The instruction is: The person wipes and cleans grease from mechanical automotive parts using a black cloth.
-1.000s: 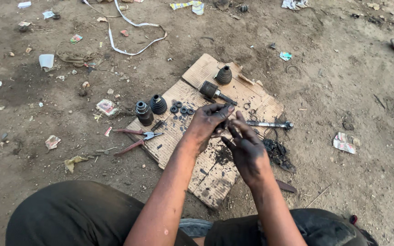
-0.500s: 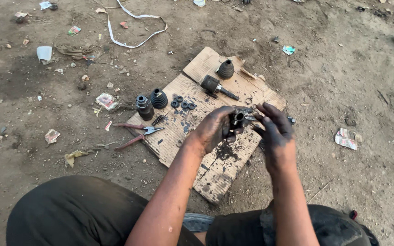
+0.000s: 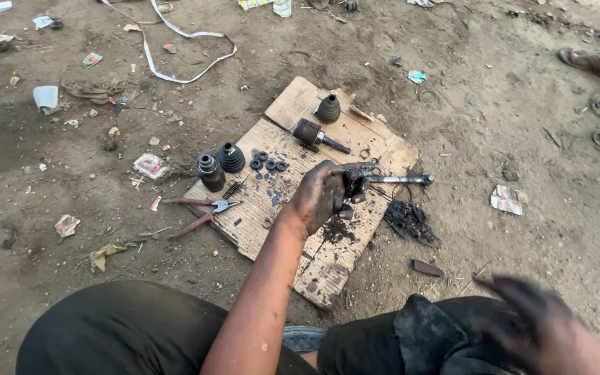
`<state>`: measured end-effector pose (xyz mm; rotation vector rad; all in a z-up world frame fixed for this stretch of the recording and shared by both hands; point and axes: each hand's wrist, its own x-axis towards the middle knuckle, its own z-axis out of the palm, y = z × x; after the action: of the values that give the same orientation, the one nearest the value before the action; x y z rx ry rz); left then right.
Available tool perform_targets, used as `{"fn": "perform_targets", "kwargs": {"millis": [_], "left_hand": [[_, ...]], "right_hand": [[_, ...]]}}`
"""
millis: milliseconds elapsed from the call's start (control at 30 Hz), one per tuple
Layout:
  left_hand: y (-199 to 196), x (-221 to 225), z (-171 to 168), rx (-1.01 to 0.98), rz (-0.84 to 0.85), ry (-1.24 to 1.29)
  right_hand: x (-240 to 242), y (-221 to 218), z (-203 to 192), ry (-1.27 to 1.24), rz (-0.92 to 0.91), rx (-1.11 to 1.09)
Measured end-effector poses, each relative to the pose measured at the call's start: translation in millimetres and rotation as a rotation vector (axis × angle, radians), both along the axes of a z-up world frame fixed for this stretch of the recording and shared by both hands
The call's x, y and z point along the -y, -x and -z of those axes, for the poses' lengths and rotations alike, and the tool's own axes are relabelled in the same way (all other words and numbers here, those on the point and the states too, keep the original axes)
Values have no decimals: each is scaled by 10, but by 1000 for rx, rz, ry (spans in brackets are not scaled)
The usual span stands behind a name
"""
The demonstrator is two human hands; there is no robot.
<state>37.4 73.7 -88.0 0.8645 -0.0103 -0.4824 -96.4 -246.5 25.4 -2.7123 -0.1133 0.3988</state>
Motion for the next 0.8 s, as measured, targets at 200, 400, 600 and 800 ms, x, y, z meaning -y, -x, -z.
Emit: {"fn": "perform_targets", "kwargs": {"millis": [200, 400, 600, 800], "left_hand": [[-97, 89, 293, 88, 35, -86], [-105, 104, 335, 88, 103, -129], [-29, 104, 107, 130, 100, -252], [104, 346, -180, 234, 39, -8]], "right_hand": [[476, 408, 635, -77, 31, 63], [906, 692, 786, -372, 89, 351], [882, 503, 219, -1117, 271, 515], [-187, 196, -476, -1267, 300, 530]]}}
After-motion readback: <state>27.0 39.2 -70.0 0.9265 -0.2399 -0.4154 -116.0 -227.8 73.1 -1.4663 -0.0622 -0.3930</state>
